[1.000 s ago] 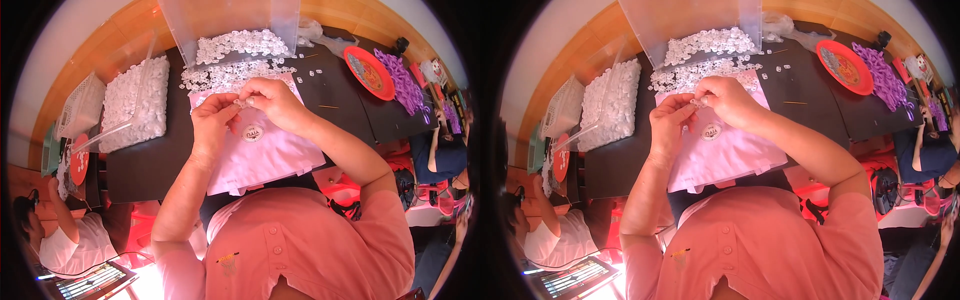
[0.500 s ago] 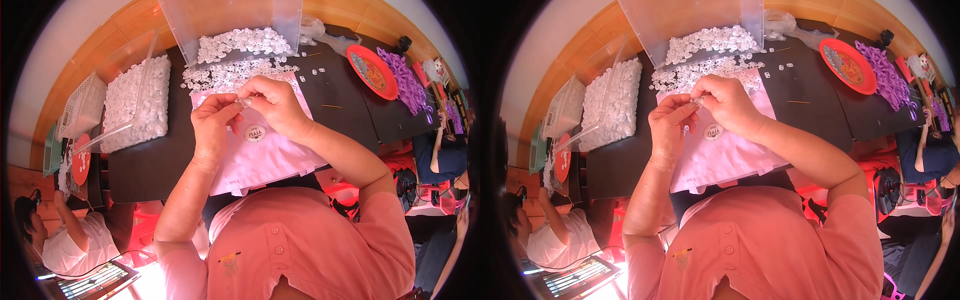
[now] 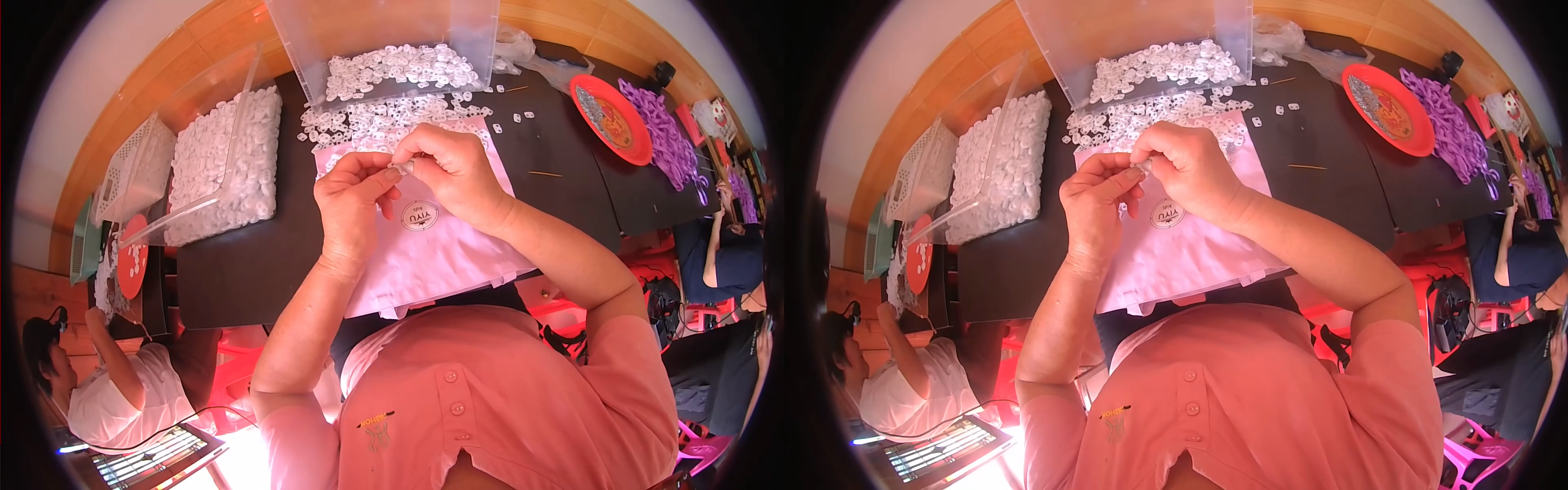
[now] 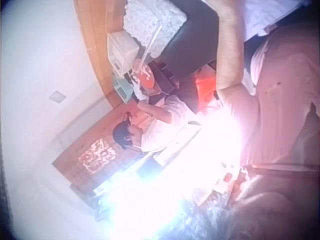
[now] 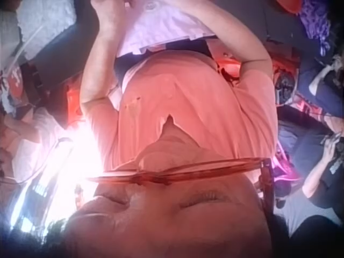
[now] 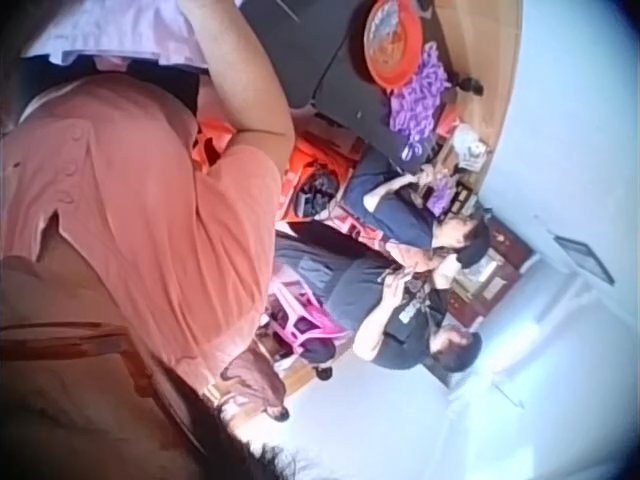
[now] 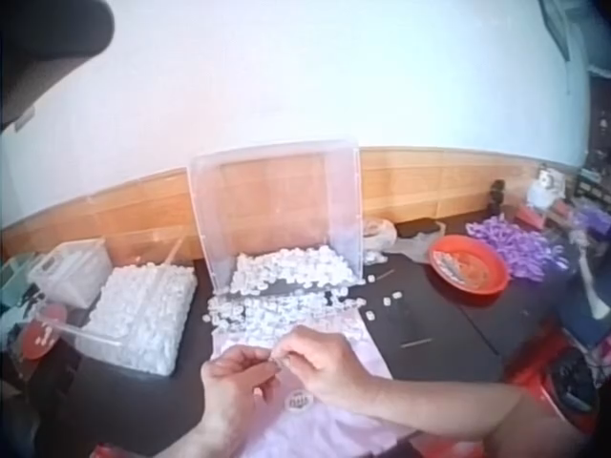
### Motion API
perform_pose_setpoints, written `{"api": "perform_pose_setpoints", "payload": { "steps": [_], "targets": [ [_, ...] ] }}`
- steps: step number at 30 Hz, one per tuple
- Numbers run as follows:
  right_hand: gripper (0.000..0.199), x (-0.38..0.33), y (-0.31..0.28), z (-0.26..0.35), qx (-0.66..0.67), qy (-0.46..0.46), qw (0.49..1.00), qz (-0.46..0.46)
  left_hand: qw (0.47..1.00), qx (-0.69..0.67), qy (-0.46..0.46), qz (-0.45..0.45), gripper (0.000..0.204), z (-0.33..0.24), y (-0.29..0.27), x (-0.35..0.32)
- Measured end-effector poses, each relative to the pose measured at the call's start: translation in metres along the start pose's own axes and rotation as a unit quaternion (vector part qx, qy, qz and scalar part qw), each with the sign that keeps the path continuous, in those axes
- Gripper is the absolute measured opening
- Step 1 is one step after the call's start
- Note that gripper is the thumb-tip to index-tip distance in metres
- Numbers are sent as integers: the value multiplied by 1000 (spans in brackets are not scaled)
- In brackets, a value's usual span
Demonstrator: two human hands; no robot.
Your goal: Picking up small white plastic garment accessories from a bin and inspecting or arranging them on a pink fabric piece.
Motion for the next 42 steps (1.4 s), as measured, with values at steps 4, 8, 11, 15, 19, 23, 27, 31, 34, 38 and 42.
{"api": "perform_pose_setpoints", "payload": {
  "steps": [4, 8, 11, 15, 19, 23, 27, 31, 34, 38, 42],
  "targets": [
    [19, -4, 8, 5, 21, 0, 1000, -6, 999, 11, 33, -7, 9, 3, -1, -2],
    [18, -3, 6, 3, 36, 1, 999, -13, 999, 21, 40, -8, 9, 2, 0, -2],
    [17, -4, 4, 3, 28, 14, 1000, -4, 1000, 19, 17, -10, 9, -2, 2, -1],
    [18, -5, 2, 3, 21, -4, 1000, -15, 1000, -7, -13, -3, 9, 0, 3, 2],
    [19, -4, -2, 1, 0, -28, 999, -19, 999, 12, -38, 10, 8, 3, -1, 3],
    [20, -4, -2, -2, -26, -64, 997, -31, 998, 50, -27, 19, 8, 3, 0, 2],
    [20, -5, -1, 3, -19, -46, 998, -26, 998, 60, -13, 19, 5, 3, 2, -1],
    [20, -8, 6, 7, 44, 12, 999, -21, 998, 61, 2, 16, 5, 5, 7, -5],
    [18, -8, 6, 1, 55, 23, 998, -12, 996, 83, -6, 22, 7, 7, 2, -3],
    [14, -4, 5, -6, 50, 98, 994, 26, 998, 56, -31, 6, 8, 2, -9, 7],
    [12, 2, -13, -14, 20, 98, 995, -1, 998, -54, -3, -36, 8, -13, -21, 14]
  ]
}}
Point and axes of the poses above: each hand's wrist, its own x-axis towards the middle knuckle, its own y-axis out of the palm, z = x × y, the point moved 1 cm from there along x, towards the middle knuckle, and after that the axes turned 1 degree about -x, right-handed, at the moved point
